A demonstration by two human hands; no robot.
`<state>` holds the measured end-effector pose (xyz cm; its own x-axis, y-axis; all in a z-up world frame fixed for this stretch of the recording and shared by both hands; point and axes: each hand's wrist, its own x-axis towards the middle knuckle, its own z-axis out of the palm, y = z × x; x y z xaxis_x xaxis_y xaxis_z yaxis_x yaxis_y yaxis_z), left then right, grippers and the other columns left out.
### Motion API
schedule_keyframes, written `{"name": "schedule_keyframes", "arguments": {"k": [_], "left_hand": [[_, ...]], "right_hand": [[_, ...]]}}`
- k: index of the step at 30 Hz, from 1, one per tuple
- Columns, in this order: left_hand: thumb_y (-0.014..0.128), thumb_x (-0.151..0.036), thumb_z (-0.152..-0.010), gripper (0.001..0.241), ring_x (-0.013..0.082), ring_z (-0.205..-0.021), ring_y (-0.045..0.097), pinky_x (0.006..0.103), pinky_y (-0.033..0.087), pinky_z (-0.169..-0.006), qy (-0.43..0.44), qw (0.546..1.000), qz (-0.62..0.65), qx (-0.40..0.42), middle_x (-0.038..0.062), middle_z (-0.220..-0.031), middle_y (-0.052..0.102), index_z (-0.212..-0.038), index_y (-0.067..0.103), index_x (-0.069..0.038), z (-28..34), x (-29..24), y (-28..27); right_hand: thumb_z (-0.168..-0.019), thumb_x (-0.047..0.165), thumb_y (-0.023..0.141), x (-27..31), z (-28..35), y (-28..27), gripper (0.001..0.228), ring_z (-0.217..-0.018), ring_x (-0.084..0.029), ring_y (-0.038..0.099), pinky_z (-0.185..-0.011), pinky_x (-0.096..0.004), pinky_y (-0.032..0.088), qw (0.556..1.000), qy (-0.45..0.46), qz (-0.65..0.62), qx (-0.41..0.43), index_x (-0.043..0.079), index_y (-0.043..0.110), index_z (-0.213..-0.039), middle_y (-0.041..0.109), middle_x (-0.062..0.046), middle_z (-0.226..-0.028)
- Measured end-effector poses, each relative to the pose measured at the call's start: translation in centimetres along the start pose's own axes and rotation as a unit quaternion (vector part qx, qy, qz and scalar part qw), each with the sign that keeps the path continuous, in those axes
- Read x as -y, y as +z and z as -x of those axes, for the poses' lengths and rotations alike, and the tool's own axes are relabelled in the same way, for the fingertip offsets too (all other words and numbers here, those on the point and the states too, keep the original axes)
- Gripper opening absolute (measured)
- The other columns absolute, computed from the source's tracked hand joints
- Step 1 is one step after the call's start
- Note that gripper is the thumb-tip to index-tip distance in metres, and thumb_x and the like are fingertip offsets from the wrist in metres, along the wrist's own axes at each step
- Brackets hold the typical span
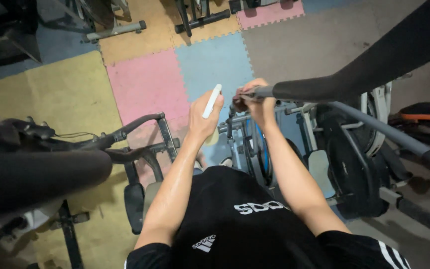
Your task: Cleaning various components of exercise machines such as ellipticals and bikes using a spray bottle and cloth.
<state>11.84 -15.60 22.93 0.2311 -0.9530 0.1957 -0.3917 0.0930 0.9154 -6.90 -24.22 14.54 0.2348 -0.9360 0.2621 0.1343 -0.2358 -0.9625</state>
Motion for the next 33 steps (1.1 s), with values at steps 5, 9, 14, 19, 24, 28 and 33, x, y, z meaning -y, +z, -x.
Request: {"name": "schedule_keyframes", "arguments": {"k": [5,9,14,19,24,28,33], "left_hand": [[0.059,-0.036,-0.104,0.035,0.0372,-0.083,0.068,0.0424,0.053,-0.073,0.045,0.999,0.020,-0.007,0.018,-0.091,0.070,-0.106,0.069,-0.003,-1.2,-0.8,1.2],[0.060,-0.038,-0.103,0.037,0.0374,-0.082,0.068,0.0413,0.053,-0.072,0.011,0.999,0.037,0.032,0.019,-0.089,0.071,-0.107,0.070,-0.003,-2.2,-0.2,2.0],[0.062,-0.042,-0.099,0.041,0.0368,-0.074,0.064,0.0414,0.052,-0.070,-0.031,0.996,0.038,0.072,0.019,-0.084,0.070,-0.104,0.070,-0.002,-5.4,2.2,3.8],[0.063,-0.045,-0.097,0.040,0.0189,-0.068,0.067,0.0356,0.055,-0.061,-0.084,0.976,0.065,0.190,0.008,-0.083,0.075,-0.107,0.072,-0.007,-9.5,3.2,5.1],[0.071,-0.040,-0.092,0.036,0.0116,-0.071,0.068,0.0329,0.055,-0.057,-0.075,0.943,0.114,0.303,0.002,-0.086,0.075,-0.112,0.075,-0.011,-13.9,4.2,6.7],[0.078,-0.029,-0.084,0.038,0.0141,-0.070,0.067,0.0331,0.056,-0.059,-0.027,0.919,0.134,0.370,0.004,-0.089,0.076,-0.117,0.075,-0.011,-17.5,3.9,8.0],[0.082,-0.026,-0.082,0.035,0.0167,-0.077,0.072,0.0346,0.056,-0.067,0.056,0.908,0.093,0.405,0.007,-0.090,0.078,-0.111,0.076,-0.009,-21.6,2.7,8.9]], "right_hand": [[-0.081,-0.013,0.069,-9.8,-0.4,-2.0,0.026,-0.086,-0.014,0.064,-0.077,-0.032,0.056,0.989,0.095,0.090,0.073,0.005,0.058,-0.097,0.067,-0.004,-0.090],[-0.092,-0.010,0.067,-6.7,-0.7,-2.8,0.024,-0.096,-0.014,0.063,-0.082,-0.031,0.055,0.977,0.127,0.077,0.156,0.004,0.058,-0.109,0.067,-0.005,-0.100],[-0.088,-0.008,0.067,-1.2,-1.2,-3.2,0.039,-0.103,-0.015,0.065,-0.087,-0.031,0.056,0.968,0.164,0.038,0.184,0.004,0.056,-0.123,0.066,-0.005,-0.112],[-0.092,-0.009,0.068,7.5,-3.0,-2.2,0.049,-0.081,-0.037,0.056,-0.069,-0.048,0.043,0.899,0.396,0.093,0.166,0.000,0.057,-0.139,0.060,-0.026,-0.100],[-0.091,-0.003,0.072,0.3,-3.9,-7.8,0.048,-0.116,-0.020,0.066,-0.100,-0.033,0.054,0.966,0.148,0.140,0.162,0.002,0.057,-0.136,0.068,-0.013,-0.127],[-0.083,-0.005,0.072,1.0,-5.8,-8.4,0.063,-0.121,-0.018,0.063,-0.103,-0.032,0.053,0.979,0.171,0.082,0.075,0.001,0.050,-0.142,0.064,-0.010,-0.132],[-0.088,-0.002,0.070,3.1,-7.6,-8.2,0.060,-0.117,-0.016,0.064,-0.098,-0.030,0.055,0.977,0.166,0.133,0.006,0.001,0.051,-0.144,0.065,-0.009,-0.130]]}}
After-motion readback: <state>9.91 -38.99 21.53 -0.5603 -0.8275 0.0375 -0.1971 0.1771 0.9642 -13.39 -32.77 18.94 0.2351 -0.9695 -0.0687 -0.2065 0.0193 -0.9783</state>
